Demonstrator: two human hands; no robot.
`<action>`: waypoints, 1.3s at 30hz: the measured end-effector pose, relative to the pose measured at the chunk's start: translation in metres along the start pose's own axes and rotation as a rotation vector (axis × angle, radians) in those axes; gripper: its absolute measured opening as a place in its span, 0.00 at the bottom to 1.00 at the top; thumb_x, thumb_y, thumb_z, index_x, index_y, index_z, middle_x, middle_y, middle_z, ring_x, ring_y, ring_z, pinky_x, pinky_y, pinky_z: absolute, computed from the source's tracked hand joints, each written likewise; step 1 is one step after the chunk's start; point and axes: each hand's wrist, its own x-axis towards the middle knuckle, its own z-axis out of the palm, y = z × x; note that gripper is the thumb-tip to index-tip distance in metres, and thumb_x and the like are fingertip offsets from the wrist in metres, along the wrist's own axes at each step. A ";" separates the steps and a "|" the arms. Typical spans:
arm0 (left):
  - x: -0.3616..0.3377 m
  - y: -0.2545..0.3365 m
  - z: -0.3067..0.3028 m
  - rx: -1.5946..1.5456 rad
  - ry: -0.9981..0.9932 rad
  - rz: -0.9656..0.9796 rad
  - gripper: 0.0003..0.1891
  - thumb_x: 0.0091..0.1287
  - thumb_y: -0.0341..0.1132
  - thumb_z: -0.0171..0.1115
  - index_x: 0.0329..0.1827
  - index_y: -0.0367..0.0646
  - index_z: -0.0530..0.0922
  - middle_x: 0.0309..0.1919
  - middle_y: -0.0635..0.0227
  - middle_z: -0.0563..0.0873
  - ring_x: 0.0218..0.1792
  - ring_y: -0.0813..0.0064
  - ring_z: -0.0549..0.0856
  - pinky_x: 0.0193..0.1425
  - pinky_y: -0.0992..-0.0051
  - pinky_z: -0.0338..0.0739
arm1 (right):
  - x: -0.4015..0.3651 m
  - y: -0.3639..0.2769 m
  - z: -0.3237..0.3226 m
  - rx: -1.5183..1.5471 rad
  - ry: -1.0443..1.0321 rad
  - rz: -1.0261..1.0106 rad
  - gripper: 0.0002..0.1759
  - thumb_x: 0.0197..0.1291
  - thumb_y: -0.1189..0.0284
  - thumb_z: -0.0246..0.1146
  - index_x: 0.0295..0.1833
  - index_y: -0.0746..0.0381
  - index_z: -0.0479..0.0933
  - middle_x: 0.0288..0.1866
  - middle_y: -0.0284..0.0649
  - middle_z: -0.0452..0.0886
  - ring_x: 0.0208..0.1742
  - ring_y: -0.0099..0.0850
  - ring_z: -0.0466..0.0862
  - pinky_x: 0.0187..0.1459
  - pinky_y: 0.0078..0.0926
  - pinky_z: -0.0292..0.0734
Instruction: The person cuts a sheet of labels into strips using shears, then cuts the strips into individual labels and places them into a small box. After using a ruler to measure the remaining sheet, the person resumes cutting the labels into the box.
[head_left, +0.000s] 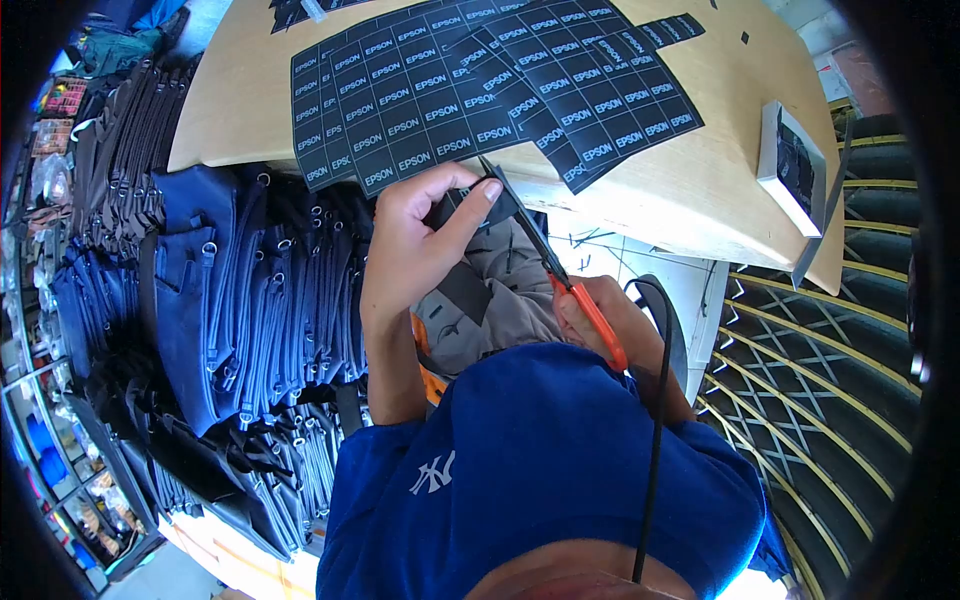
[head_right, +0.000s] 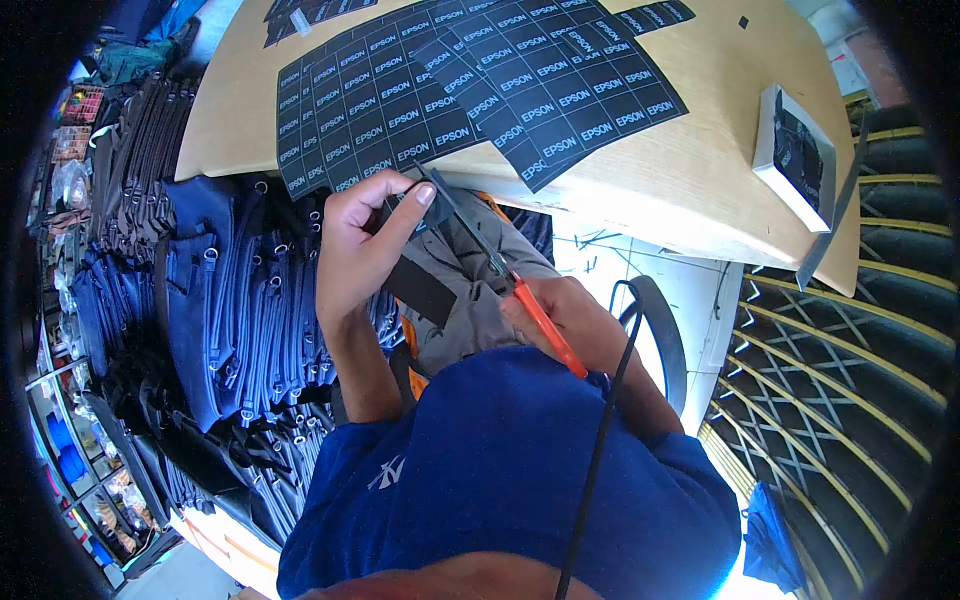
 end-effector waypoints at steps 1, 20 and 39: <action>0.000 0.000 -0.001 -0.006 -0.007 0.001 0.07 0.63 0.30 0.62 0.32 0.34 0.80 0.20 0.75 0.78 0.25 0.91 0.70 0.29 0.85 0.64 | 0.000 -0.001 -0.001 -0.006 0.005 0.052 0.23 0.67 0.57 0.53 0.26 0.63 0.73 0.16 0.37 0.68 0.19 0.27 0.69 0.24 0.28 0.63; -0.035 -0.027 0.045 -0.329 -0.141 -0.039 0.10 0.64 0.26 0.60 0.47 0.38 0.75 0.29 0.75 0.81 0.30 0.92 0.76 0.30 0.88 0.64 | 0.024 -0.014 0.018 0.409 0.426 -0.128 0.16 0.56 0.69 0.67 0.43 0.66 0.71 0.27 0.29 0.71 0.28 0.14 0.69 0.29 0.15 0.64; -0.067 -0.036 -0.021 -0.242 -0.084 -0.276 0.06 0.65 0.30 0.60 0.37 0.34 0.79 0.24 0.69 0.83 0.21 0.88 0.76 0.24 0.85 0.69 | 0.021 -0.010 -0.039 0.476 0.912 -0.303 0.06 0.62 0.75 0.53 0.33 0.63 0.73 0.25 0.31 0.74 0.19 0.12 0.65 0.20 0.13 0.57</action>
